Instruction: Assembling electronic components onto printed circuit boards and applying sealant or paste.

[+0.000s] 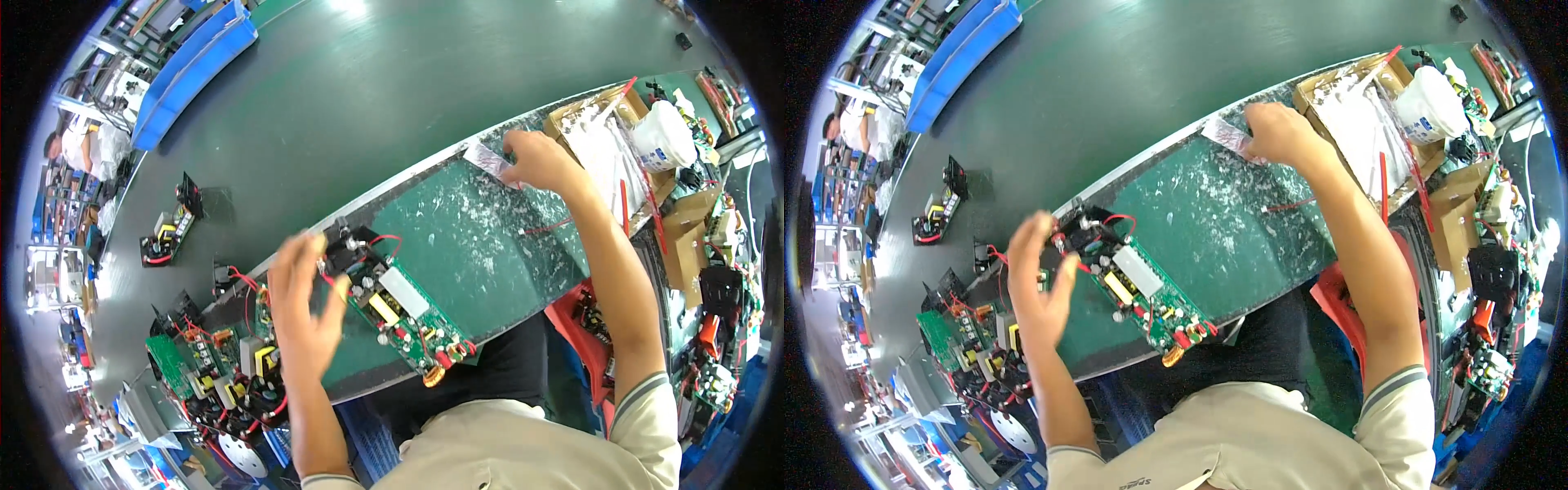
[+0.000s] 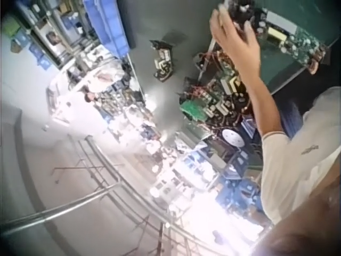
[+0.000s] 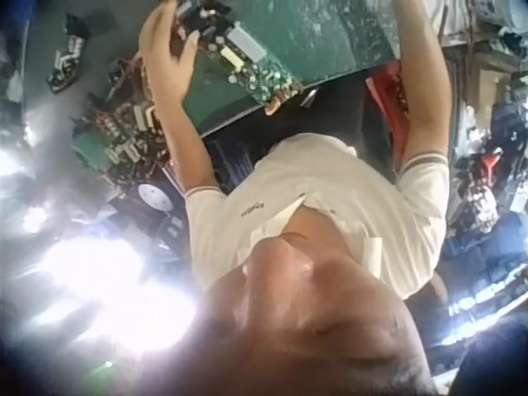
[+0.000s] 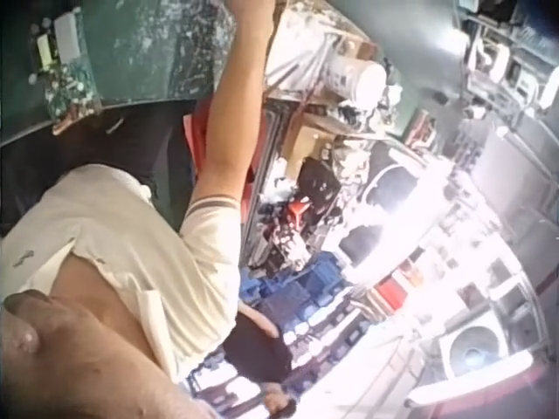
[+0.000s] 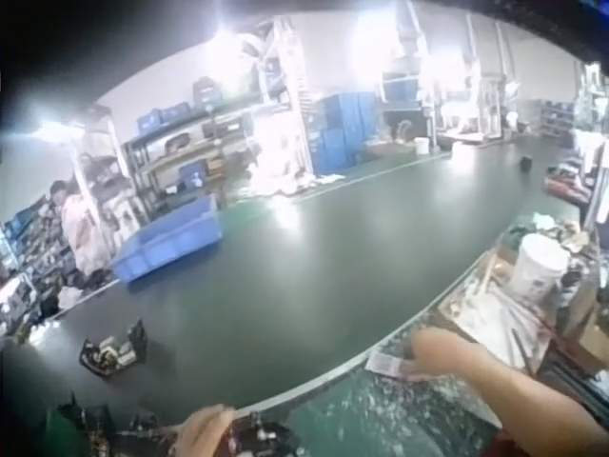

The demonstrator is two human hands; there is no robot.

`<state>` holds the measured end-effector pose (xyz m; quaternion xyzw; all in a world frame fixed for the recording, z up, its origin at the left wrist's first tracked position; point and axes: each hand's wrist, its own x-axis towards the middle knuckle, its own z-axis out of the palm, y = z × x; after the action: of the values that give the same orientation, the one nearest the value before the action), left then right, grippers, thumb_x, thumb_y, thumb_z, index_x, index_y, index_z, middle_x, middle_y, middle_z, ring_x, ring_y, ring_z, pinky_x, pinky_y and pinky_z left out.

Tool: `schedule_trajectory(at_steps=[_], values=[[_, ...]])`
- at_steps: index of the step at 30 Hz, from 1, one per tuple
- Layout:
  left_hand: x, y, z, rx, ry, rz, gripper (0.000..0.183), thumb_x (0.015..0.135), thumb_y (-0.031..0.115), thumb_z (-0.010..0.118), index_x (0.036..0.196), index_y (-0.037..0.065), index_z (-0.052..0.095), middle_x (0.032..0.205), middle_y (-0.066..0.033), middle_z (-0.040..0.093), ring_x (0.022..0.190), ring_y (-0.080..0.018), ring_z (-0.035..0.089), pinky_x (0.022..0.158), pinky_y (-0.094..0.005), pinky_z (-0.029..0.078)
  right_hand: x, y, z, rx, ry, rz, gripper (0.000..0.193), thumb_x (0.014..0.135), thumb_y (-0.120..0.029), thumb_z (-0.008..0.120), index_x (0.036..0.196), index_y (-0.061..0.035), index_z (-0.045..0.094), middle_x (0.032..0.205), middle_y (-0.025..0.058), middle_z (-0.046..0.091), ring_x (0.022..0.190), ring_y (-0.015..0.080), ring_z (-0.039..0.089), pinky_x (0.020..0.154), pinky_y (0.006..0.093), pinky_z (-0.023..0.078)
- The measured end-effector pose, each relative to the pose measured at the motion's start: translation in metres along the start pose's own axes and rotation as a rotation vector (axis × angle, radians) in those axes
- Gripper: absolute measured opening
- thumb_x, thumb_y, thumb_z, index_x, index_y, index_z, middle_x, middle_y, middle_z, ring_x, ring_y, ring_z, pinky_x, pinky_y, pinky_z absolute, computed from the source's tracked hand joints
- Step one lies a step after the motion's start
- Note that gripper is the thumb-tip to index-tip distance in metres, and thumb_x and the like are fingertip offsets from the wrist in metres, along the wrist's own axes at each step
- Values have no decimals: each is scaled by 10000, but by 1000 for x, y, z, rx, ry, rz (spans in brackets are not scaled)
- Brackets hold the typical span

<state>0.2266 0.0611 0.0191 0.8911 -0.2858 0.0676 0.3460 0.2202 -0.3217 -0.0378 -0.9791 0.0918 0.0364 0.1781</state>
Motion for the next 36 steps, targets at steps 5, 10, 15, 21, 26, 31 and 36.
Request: schedule_trajectory(at_steps=[5, 10, 15, 21, 26, 31, 36], values=[[-22, 17, 11, 198, -162, 15, 429, 735, 207, 811, 1149, 149, 711, 1448, -156, 418, 1361, -446, 317, 1104, -539, 293, 0, -9, 3, -2, 42, -117, 264, 735, -103, 691, 963, 8, 617, 866, 198, 662, 873, 388, 628, 762, 449, 493], [-14, -11, 9, 276, -22, -55, 387, 740, 180, 799, 1115, 126, 721, 1415, -145, 459, 1346, -386, 372, 1103, -496, 314, -31, -52, 5, 957, 175, 170, 89, 825, -75, 674, 865, -11, 627, 780, 59, 638, 730, 159, 601, 672, 290, 474], [12, -21, 31, 52, 97, 55, 282, 776, 146, 767, 1036, 97, 671, 1295, -120, 545, 1270, -376, 454, 1069, -484, 370, -80, -53, 53, 1447, 327, 536, 178, 895, -155, 698, 994, -74, 574, 809, -27, 545, 668, 54, 513, 540, 192, 398], [6, -31, 38, -92, 206, 159, 219, 799, 97, 713, 1006, 91, 643, 1219, -99, 584, 1196, -343, 503, 1017, -448, 421, -102, -56, 94, 1675, 312, 348, 285, 937, -117, 642, 1196, -14, 583, 822, -9, 562, 588, 46, 479, 480, 187, 373], [-5, -44, 54, -141, 339, 231, 269, 784, 64, 716, 1041, 85, 642, 1195, -83, 592, 1158, -331, 511, 982, -438, 438, -93, -42, 106, 1642, 266, 188, 296, 951, -144, 639, 1215, -20, 592, 854, -14, 599, 626, 21, 494, 484, 155, 354], [-3, -48, 56, -183, 436, 287, 220, 807, 78, 707, 1013, 85, 628, 1115, -78, 595, 1105, -325, 530, 948, -437, 450, -85, -20, 117, 1685, 302, 101, 420, 987, -193, 602, 1367, -33, 521, 956, -27, 640, 684, 13, 522, 532, 141, 391], [-1, -52, 54, -238, 471, 285, 189, 796, 89, 699, 962, 76, 608, 1063, -76, 586, 1089, -324, 531, 972, -437, 433, -72, 0, 120, 1723, 241, 83, 423, 1011, -192, 556, 1389, -13, 488, 1214, 36, 635, 896, 39, 591, 694, 137, 481]])
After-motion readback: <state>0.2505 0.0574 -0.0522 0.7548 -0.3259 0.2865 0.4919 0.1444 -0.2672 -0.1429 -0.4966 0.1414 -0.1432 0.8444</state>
